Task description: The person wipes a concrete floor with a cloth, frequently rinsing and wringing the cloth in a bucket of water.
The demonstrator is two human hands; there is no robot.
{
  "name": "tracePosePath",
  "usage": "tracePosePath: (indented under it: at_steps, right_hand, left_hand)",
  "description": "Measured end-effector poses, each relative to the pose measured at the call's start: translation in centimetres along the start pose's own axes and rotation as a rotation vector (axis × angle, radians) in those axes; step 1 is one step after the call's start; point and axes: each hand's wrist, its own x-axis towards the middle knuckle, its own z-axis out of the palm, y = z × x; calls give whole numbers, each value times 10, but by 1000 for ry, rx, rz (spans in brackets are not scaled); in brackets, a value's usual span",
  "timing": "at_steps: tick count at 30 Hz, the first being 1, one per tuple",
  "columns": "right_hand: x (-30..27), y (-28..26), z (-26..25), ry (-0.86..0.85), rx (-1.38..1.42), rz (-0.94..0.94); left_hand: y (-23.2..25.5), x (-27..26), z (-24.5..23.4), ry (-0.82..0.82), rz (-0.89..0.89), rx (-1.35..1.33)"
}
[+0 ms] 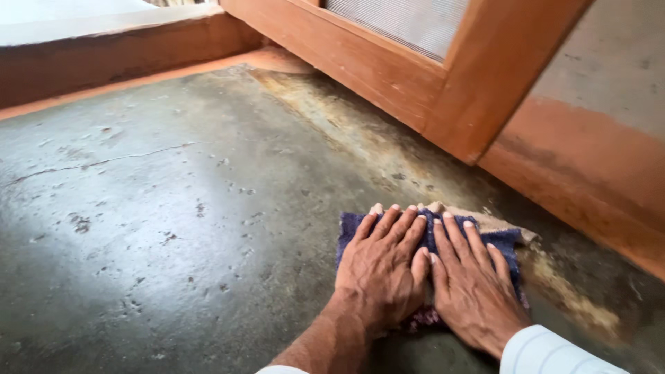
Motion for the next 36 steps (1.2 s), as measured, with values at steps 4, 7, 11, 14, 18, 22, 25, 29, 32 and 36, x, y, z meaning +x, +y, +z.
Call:
tracePosePath:
  at_steps: [4,7,11,14,18,22,25,29,32,36]
  right_hand:
    - [0,17,10,-31,4,19]
    - [9,28,11,-14,37,-8]
    - [16,51,-4,-334,244,113]
    - [14,67,1,-250,145,-50]
    - [9,59,20,201,63,-426]
    - [42,62,24,-71,83,-97]
    - [71,56,26,-72,135,-117]
    - [100,52,36,29,165,-243]
    - [130,53,59,118,98,-400]
    - [153,25,76,296,234,-619]
  left_hand:
    - [0,3,13,13,-23,46]
    - [0,10,15,-21,-43,109]
    - [12,-2,13,99,-50,29]
    - [18,5,20,101,-45,-67]
    - [23,-4,27,90,-116,-72]
    - [13,6,34,100,-144,-11]
    - [1,20,34,164,-217,-18]
    - [-21,27,25,242,-270,-43]
    - [-47,43,17,247,-228,-13]
    - [-69,35,-1,245,-328,-32]
